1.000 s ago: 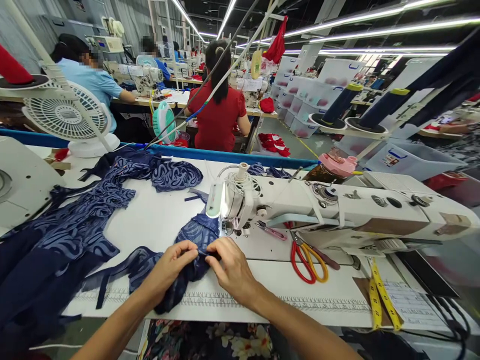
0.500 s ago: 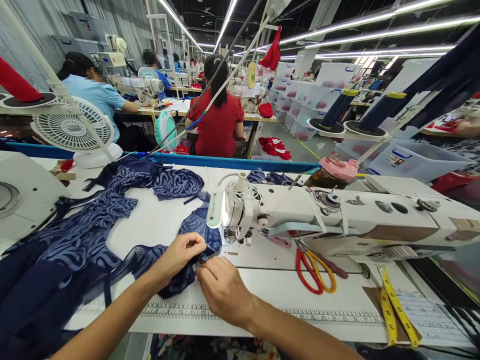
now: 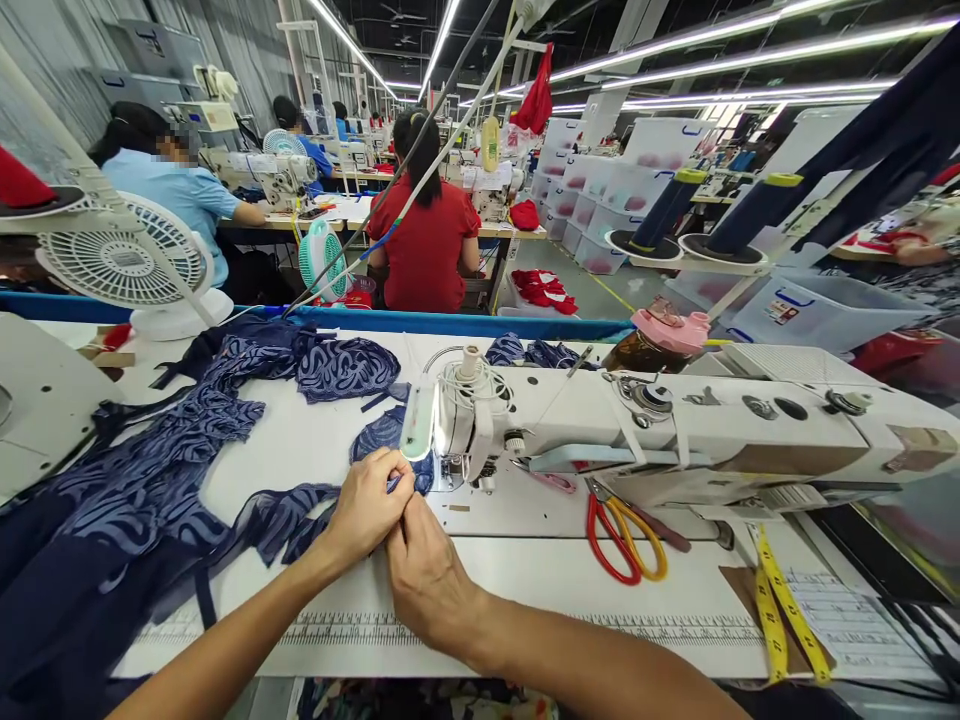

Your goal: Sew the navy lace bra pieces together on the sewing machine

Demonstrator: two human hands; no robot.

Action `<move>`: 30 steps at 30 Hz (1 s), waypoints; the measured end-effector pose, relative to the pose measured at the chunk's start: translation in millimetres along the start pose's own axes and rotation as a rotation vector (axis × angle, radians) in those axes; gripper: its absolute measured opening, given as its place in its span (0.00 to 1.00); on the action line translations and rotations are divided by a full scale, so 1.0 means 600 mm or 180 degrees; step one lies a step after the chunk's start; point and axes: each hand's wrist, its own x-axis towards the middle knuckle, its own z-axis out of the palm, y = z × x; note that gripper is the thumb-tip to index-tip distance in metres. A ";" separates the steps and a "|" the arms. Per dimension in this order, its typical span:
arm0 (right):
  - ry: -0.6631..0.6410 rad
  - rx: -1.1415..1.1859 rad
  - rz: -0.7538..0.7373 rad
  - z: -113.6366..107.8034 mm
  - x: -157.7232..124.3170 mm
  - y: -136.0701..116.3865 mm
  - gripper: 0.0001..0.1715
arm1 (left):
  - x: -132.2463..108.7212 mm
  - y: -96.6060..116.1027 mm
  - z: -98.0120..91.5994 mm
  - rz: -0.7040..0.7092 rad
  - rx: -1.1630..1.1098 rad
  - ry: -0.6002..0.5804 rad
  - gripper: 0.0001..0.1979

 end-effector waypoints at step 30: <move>-0.0342 0.0567 0.0797 -0.101 -0.073 0.137 0.13 | -0.019 -0.036 0.082 0.2679 0.1632 0.0181 0.12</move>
